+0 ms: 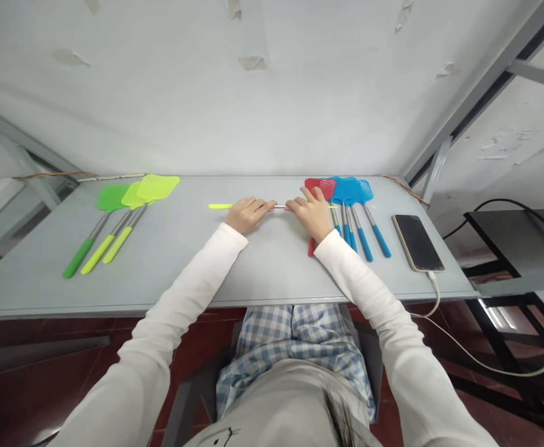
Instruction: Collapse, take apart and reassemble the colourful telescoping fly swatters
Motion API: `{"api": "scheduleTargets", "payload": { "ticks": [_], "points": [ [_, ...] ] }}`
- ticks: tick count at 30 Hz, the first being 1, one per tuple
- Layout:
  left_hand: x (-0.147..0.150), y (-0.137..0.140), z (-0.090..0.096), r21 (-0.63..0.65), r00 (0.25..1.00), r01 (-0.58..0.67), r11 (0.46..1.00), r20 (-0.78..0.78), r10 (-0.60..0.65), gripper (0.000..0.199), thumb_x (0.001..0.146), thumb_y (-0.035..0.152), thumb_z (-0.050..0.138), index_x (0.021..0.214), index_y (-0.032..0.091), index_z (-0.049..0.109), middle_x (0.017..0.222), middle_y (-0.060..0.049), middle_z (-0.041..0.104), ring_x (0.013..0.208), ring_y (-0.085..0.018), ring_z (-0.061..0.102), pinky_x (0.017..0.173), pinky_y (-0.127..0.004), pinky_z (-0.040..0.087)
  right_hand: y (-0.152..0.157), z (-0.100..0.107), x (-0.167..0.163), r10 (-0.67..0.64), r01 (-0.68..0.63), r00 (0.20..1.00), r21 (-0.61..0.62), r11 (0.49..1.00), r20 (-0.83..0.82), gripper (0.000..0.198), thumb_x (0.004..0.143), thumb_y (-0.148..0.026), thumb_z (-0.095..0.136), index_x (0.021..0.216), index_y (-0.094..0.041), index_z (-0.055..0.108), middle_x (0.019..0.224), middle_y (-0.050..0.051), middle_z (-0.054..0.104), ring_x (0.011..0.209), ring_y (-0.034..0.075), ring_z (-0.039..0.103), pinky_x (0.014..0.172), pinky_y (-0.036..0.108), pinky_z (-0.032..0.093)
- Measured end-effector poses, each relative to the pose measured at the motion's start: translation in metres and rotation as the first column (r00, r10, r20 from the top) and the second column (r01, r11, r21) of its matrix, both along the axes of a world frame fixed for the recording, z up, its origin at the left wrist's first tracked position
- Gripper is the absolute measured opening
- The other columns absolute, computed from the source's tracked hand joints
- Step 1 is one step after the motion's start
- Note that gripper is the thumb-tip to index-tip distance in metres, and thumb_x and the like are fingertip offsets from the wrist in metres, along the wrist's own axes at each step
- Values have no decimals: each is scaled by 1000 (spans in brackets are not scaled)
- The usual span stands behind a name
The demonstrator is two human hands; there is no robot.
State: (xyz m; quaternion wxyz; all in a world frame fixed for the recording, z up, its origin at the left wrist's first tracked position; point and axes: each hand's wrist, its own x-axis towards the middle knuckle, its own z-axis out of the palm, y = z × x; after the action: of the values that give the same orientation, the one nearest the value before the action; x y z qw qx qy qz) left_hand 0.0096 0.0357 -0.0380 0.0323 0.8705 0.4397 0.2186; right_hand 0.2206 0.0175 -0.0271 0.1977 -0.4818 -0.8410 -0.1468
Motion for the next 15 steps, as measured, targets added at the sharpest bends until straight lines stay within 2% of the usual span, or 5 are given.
{"api": "scheduleTargets", "payload": {
  "ticks": [4, 10, 15],
  "points": [
    [-17, 7, 6, 19, 999, -22, 1000, -35, 23, 56, 98, 50, 18, 109, 25, 68, 87, -13, 64, 87, -24, 58, 82, -38, 42, 10, 3, 17, -7, 8, 1000, 20, 1000, -31, 36, 101, -40, 39, 99, -28, 72, 92, 4, 75, 124, 25, 52, 102, 47, 28],
    [-71, 19, 5, 93, 981, -177, 980, -64, 184, 55, 98, 52, 21, 107, 27, 69, 82, -13, 63, 85, -25, 59, 81, -39, 42, 27, 3, 65, -206, 222, 963, 80, 972, -172, 35, 99, -43, 43, 90, -28, 73, 96, 2, 75, 122, 28, 54, 105, 53, 27],
    [-79, 22, 2, 151, 975, -180, 972, -101, 196, 55, 97, 53, 21, 106, 26, 69, 83, -13, 63, 84, -24, 59, 79, -38, 41, 27, -1, 70, -193, 199, 972, 28, 980, -138, 26, 96, -36, 48, 95, -29, 73, 101, 4, 75, 125, 29, 53, 107, 55, 27]
  ]
}}
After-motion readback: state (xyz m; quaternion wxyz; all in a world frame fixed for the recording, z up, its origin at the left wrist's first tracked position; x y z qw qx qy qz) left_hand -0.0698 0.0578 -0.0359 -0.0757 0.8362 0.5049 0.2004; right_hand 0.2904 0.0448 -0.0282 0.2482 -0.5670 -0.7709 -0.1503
